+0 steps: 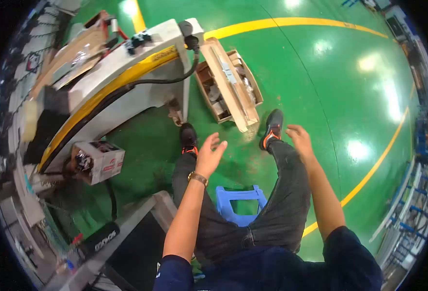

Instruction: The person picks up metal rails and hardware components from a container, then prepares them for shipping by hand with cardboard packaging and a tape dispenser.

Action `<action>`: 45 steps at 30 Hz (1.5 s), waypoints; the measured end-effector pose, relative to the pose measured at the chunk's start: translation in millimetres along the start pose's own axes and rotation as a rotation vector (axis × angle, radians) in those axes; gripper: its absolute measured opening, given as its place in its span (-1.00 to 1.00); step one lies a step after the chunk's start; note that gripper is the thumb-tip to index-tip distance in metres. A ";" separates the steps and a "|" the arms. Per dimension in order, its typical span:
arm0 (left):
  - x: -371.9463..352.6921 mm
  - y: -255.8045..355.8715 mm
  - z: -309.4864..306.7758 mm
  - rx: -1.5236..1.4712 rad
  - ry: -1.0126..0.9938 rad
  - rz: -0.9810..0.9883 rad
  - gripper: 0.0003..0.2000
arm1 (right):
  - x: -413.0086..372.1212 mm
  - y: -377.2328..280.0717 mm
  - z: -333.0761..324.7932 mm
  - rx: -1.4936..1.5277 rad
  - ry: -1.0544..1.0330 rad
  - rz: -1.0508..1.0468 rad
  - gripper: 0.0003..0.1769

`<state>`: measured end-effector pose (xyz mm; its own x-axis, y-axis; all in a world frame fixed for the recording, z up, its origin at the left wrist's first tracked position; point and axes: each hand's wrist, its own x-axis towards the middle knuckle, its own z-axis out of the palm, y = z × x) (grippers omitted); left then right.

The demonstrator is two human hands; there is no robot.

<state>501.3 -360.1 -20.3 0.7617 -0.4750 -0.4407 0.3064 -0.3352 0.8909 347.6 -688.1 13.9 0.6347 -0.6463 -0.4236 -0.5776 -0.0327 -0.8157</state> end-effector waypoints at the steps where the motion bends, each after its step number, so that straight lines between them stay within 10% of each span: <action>1: 26.3 -12.3 10.1 -0.052 0.005 -0.021 -0.28 | 25.4 20.6 15.5 -0.050 -0.016 0.022 -0.57; 16: 290.3 -125.7 90.3 -0.342 0.053 -0.404 -0.34 | 254.6 159.0 168.1 -0.324 -0.121 0.362 -0.38; 22: 300.6 -126.7 111.9 -0.660 0.067 -0.489 -0.34 | 221.5 150.6 189.6 -0.111 -0.331 0.162 -0.31; 26: 304.2 -121.0 123.5 -0.306 0.056 -0.333 0.04 | 200.4 144.2 225.6 -0.193 -0.442 0.018 -0.11; 30: 302.6 -136.7 118.0 -0.050 0.257 -0.205 -0.02 | 167.4 146.8 266.6 -0.235 -0.427 -0.243 0.00; 38: 237.4 -85.5 30.8 -0.087 0.330 -0.402 -0.36 | 206.6 63.2 223.8 0.216 -1.222 0.112 -0.04; 42: 195.9 -28.8 30.3 -0.123 0.423 -0.391 -0.37 | 242.0 97.0 236.8 -0.094 -0.271 0.008 -0.38; 45: 190.7 -20.3 23.0 -0.167 0.448 -0.381 -0.34 | 272.4 124.3 243.1 -0.374 -0.089 -0.065 -0.32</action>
<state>627.2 -462.6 -125.0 0.7361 0.0539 -0.6748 0.6620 -0.2650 0.7011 573.5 -682.8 -298.6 0.7084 -0.5658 -0.4219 -0.6719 -0.3577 -0.6485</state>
